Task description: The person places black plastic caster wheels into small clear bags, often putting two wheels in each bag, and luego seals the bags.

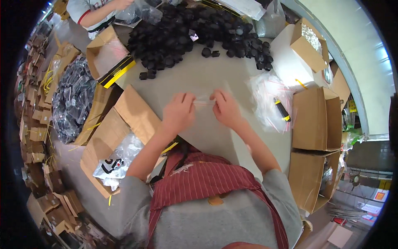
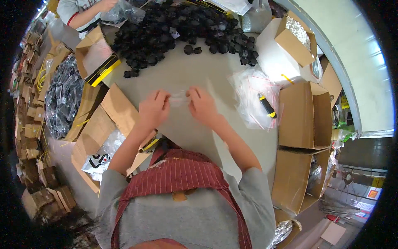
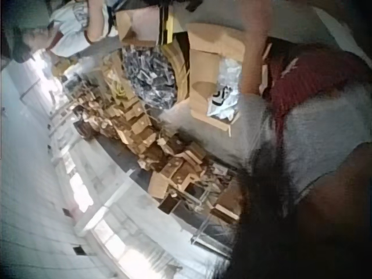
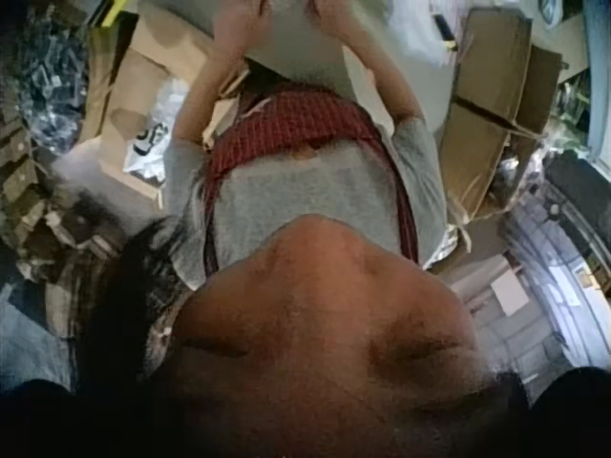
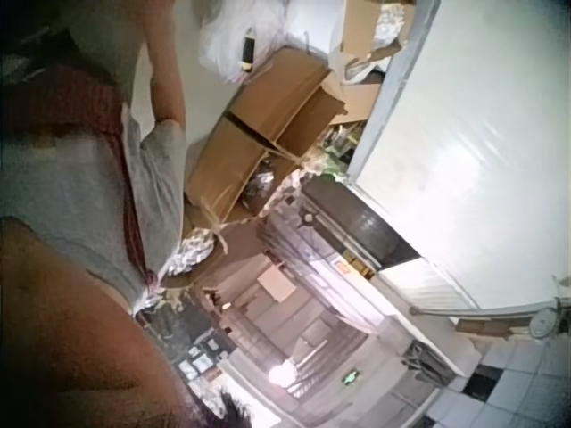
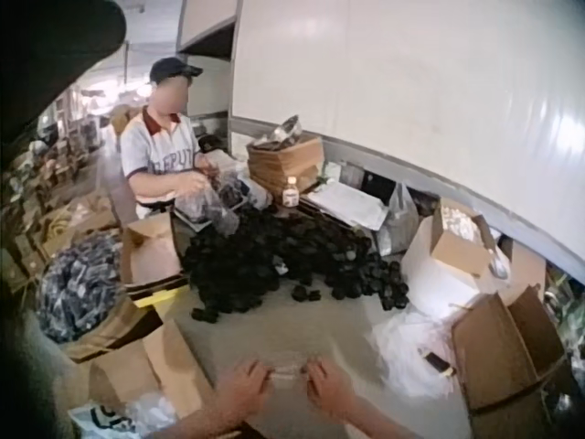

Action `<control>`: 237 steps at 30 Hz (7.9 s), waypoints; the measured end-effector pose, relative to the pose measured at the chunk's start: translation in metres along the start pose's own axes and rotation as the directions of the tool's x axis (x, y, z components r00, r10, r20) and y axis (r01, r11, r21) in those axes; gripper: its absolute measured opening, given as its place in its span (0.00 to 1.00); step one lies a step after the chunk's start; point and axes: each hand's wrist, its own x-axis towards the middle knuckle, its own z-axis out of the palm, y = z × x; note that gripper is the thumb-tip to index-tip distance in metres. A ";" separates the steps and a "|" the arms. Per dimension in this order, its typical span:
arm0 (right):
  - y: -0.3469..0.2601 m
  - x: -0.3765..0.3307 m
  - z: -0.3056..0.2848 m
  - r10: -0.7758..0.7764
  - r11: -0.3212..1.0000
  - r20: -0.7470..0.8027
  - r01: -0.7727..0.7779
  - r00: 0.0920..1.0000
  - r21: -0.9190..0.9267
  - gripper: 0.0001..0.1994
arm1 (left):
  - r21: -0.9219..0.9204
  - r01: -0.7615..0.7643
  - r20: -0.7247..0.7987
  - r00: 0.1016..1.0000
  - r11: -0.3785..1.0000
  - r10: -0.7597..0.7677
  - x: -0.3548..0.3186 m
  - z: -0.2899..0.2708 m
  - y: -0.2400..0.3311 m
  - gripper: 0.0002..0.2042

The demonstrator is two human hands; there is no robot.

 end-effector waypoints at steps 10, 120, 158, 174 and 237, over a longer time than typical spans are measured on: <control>0.148 0.131 0.070 0.081 0.992 -0.264 -0.103 0.961 -0.069 0.23 | 0.216 0.198 -0.358 0.927 0.956 -0.111 0.032 -0.022 -0.070 0.08; 0.001 -0.027 0.120 -0.196 0.947 0.400 0.279 0.895 -0.159 0.32 | -0.007 -0.035 -0.053 0.998 0.999 0.034 -0.074 0.057 -0.048 0.05; -0.012 -0.094 0.020 0.485 0.788 0.121 -0.493 0.866 0.368 0.22 | -0.475 0.478 0.232 0.878 0.739 -0.419 0.014 0.034 -0.065 0.21; 0.009 -0.073 0.003 0.710 -0.081 0.488 -0.630 0.508 0.773 0.21 | -0.159 0.179 0.230 0.963 0.971 -0.140 -0.039 0.075 0.004 0.21; 0.043 -0.046 0.074 0.627 0.519 0.447 -0.769 0.639 0.372 0.16 | -0.150 0.468 0.072 0.883 0.871 -0.463 -0.016 0.098 -0.092 0.06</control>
